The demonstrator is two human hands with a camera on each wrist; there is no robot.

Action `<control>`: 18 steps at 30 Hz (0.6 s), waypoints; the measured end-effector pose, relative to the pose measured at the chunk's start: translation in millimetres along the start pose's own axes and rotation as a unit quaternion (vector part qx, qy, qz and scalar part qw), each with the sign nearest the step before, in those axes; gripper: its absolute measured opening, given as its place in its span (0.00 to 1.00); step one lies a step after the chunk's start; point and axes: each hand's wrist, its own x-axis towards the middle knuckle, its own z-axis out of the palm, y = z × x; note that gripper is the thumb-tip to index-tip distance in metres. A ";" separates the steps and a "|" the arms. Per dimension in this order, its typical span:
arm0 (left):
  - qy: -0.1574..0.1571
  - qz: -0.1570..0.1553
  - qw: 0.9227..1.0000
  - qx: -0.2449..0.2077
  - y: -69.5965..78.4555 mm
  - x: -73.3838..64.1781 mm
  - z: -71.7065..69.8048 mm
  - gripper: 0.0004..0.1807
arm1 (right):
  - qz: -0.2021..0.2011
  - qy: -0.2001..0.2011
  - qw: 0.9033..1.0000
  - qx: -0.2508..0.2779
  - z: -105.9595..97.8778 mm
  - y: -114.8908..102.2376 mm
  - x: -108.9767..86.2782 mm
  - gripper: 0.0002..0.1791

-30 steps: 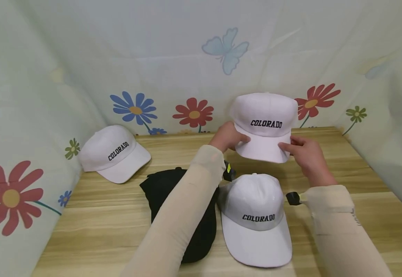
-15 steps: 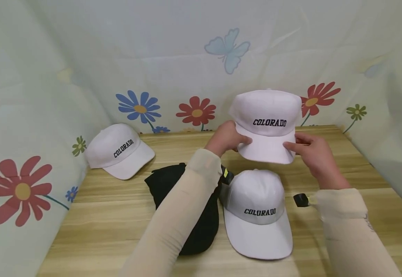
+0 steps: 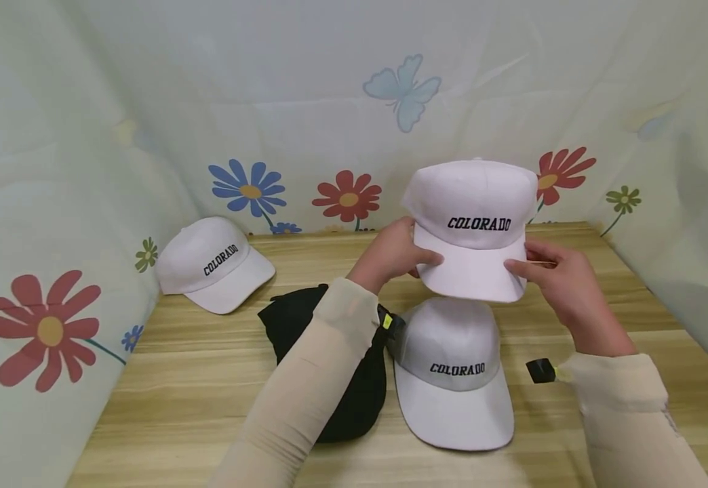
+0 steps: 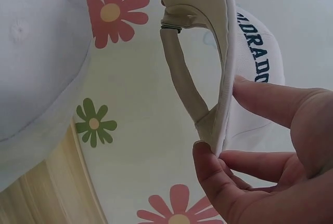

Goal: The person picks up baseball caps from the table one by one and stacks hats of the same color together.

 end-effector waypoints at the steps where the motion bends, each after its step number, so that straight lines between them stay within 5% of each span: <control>1: 0.000 0.003 1.000 -0.001 1.0 -2.2 0.0 0.29 | -0.005 0.000 1.000 -0.004 -1.0 0.0 -1.9 0.42; 18: 0.029 0.037 0.999 0.024 -3.3 -42.1 8.6 0.27 | -0.005 -0.007 1.000 -0.016 2.1 3.8 -29.4 0.42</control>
